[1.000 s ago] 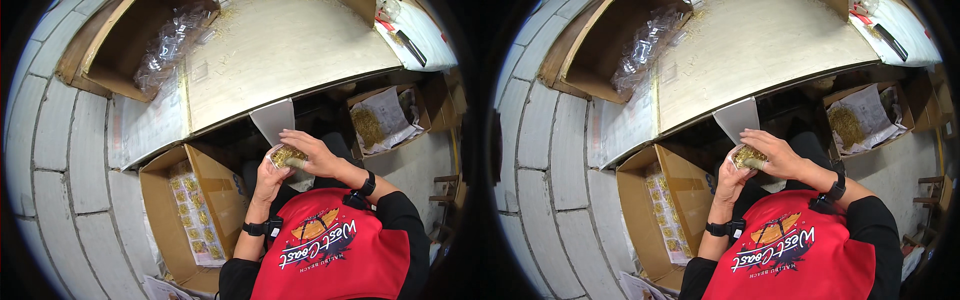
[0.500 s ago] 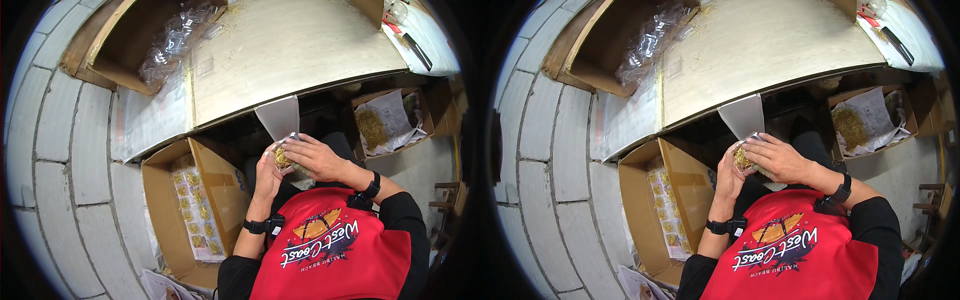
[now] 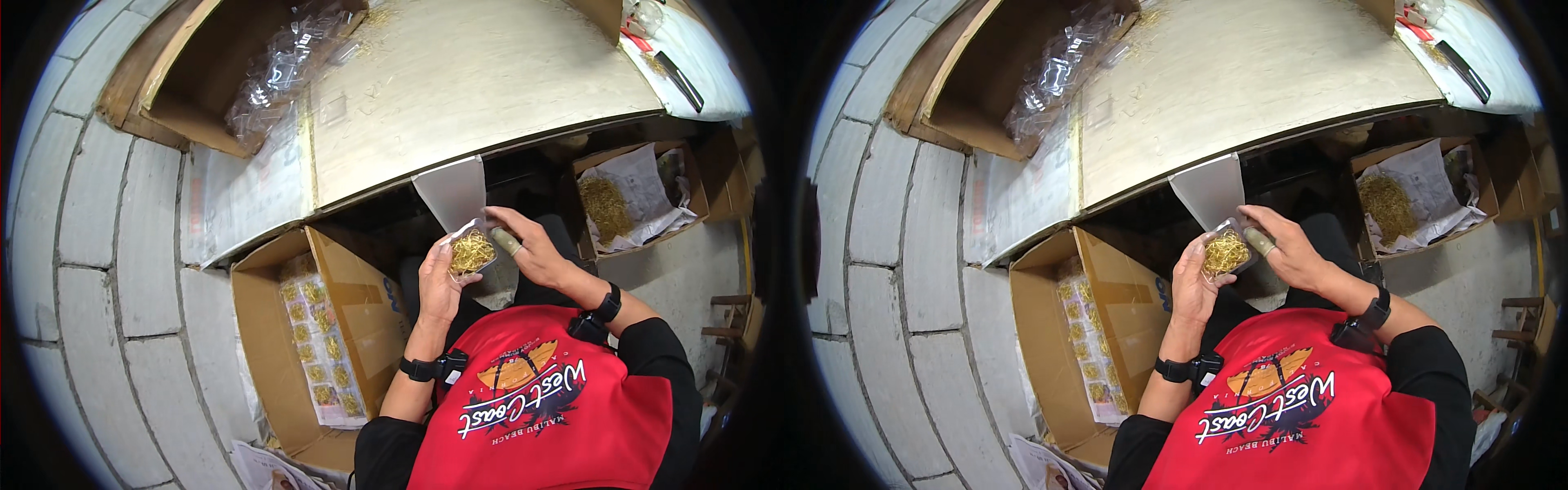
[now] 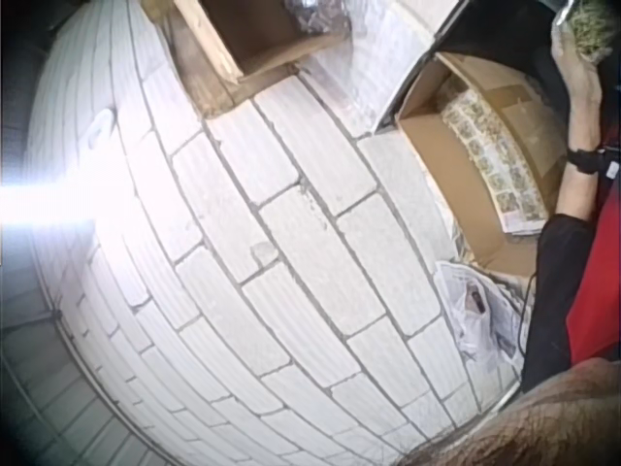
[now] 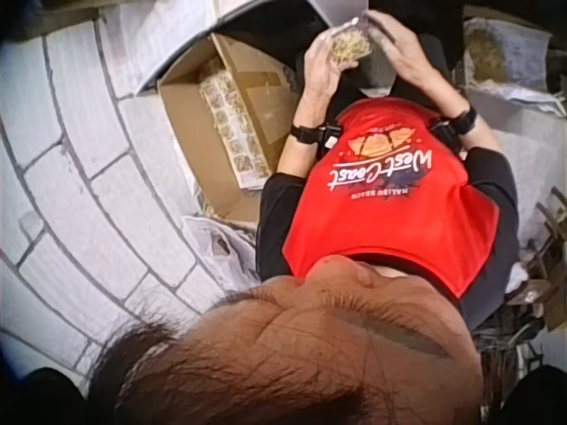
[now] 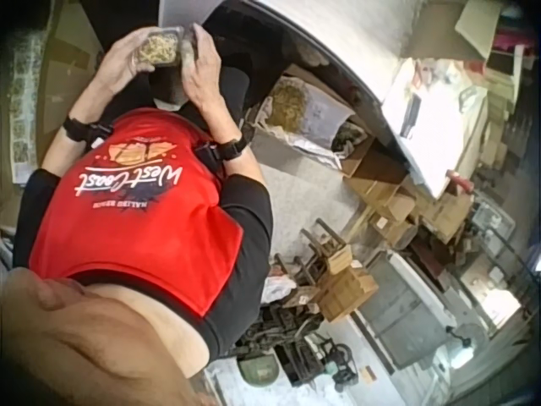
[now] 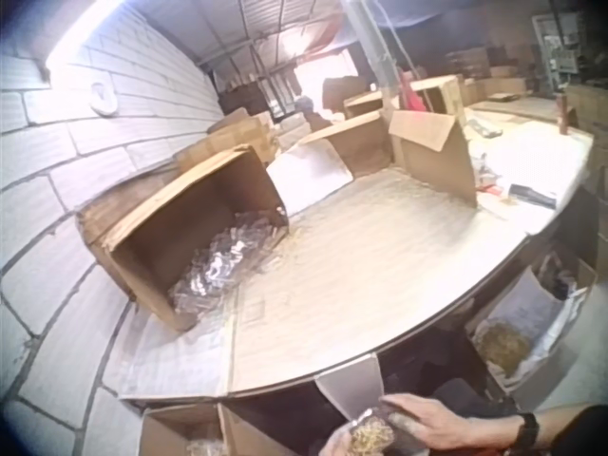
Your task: The person scoops small yellow items from a table surface into small clear plastic bags using a scoop. They then place the filled bags into a cardboard box containing other similar packages.
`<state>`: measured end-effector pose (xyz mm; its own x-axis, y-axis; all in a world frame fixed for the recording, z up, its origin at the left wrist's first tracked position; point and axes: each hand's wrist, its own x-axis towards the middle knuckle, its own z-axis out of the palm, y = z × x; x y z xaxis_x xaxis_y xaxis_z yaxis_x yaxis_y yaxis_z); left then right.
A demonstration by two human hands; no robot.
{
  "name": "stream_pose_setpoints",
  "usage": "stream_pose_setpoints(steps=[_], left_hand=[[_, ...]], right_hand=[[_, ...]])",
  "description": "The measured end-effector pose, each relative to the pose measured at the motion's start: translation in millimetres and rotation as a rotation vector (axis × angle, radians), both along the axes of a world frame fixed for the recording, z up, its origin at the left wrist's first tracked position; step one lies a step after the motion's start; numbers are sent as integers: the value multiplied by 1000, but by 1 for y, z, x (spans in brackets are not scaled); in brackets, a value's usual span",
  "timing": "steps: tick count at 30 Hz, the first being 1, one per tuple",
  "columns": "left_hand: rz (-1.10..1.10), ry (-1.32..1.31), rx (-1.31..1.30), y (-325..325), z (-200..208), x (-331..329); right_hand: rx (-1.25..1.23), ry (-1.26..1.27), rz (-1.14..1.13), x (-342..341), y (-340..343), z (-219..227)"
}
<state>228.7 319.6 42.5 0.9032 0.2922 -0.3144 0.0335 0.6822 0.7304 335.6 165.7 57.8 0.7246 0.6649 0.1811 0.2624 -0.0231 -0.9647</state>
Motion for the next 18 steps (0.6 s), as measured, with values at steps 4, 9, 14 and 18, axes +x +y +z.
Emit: stream_pose_setpoints(steps=[4,9,14,18], left_hand=[[-30,1,45,-4,-2,4],[-19,22,23,7,9,3],[26,63,89,12,19,5],[91,17,97,36,32,-3]], right_hand=[[-97,156,78,-2,9,-8],[30,331,45,5,6,-1],[-9,257,98,3,24,9],[24,132,90,8,47,10]])
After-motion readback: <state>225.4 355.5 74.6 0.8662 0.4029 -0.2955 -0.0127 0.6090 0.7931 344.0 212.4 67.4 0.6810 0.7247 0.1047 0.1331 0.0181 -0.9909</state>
